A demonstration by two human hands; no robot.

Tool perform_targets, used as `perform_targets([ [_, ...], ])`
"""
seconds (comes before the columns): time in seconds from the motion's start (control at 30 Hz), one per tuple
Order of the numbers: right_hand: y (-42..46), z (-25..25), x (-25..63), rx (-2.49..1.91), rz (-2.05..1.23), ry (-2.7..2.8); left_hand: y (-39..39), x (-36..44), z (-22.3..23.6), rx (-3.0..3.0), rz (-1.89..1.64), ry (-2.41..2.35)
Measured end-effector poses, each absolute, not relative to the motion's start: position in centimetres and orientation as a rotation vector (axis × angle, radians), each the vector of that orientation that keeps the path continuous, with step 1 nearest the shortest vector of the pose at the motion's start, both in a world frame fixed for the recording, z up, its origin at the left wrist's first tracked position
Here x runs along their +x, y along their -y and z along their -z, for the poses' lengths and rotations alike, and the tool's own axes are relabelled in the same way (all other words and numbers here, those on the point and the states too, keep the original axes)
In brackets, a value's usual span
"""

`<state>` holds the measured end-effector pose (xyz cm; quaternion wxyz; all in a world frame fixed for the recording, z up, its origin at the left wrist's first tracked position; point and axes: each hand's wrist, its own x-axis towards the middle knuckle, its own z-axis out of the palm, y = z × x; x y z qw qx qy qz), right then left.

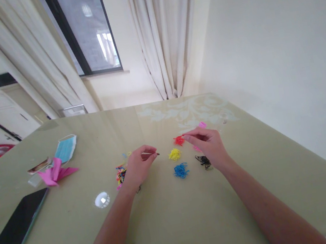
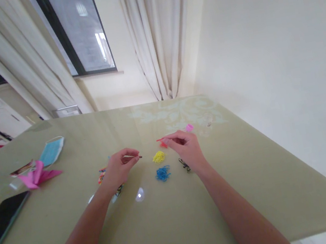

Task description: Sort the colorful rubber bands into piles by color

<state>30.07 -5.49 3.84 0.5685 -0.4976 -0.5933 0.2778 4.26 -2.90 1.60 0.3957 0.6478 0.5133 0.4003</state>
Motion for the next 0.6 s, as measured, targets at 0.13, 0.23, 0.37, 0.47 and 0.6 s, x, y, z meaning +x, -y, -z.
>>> perform_targets([
  [0.13, 3.7, -2.1, 31.2, -1.357, -0.456, 1.502, 2.4, 3.6, -1.2, 1.724, -1.006, -1.475],
  [0.23, 2.4, -1.1, 31.4, -1.427, -0.321, 1.600, 2.1, 3.3, -0.6, 1.776, -0.967, -1.547],
  [0.37, 1.5, -0.4, 31.3, -1.562, -0.163, 1.634, 1.7, 3.1, 0.0, 1.841, -0.928, -1.597],
  [0.47, 1.8, -0.4, 31.5, -1.603, -0.110, 1.632, 1.7, 3.0, 0.1, 1.858, -0.925, -1.634],
  [0.6, 2.9, -1.0, 31.8, -1.526, -0.120, 1.586, 2.0, 3.0, -0.5, 1.882, -0.930, -1.696],
])
